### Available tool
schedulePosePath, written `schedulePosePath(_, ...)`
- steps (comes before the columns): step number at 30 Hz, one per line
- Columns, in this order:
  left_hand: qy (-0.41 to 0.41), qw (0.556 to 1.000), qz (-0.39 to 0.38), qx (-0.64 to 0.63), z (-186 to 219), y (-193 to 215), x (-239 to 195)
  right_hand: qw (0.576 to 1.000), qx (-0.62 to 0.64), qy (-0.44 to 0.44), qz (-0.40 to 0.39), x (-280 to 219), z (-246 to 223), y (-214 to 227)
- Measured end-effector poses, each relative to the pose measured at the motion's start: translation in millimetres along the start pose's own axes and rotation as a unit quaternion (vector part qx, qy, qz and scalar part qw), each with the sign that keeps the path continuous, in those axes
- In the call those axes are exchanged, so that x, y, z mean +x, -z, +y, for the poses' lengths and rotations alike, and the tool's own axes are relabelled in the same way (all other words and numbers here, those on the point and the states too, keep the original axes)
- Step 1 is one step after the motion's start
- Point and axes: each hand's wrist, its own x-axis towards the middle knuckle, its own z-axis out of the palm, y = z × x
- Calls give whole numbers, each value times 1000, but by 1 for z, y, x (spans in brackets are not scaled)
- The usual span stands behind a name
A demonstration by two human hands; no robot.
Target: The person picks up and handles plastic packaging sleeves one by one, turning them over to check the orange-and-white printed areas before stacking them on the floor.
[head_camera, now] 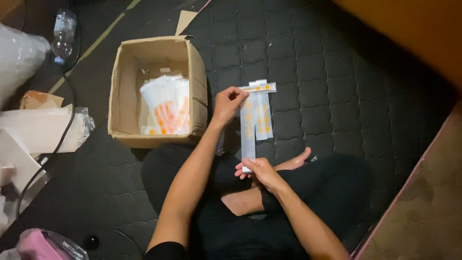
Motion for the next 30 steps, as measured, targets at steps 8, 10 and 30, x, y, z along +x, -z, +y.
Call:
schedulePosePath(8,-19,1000,-1,2,-10,1,3,1000,5,7,-3,1,5,1)
schedulePosePath(10,-24,1000,1,-1,-7,0,3,1000,14,16,-5,3,8,2)
schedulePosePath(30,-2,1000,0,-5,-12,-3,7,1000,19,1,6,0,-1,1)
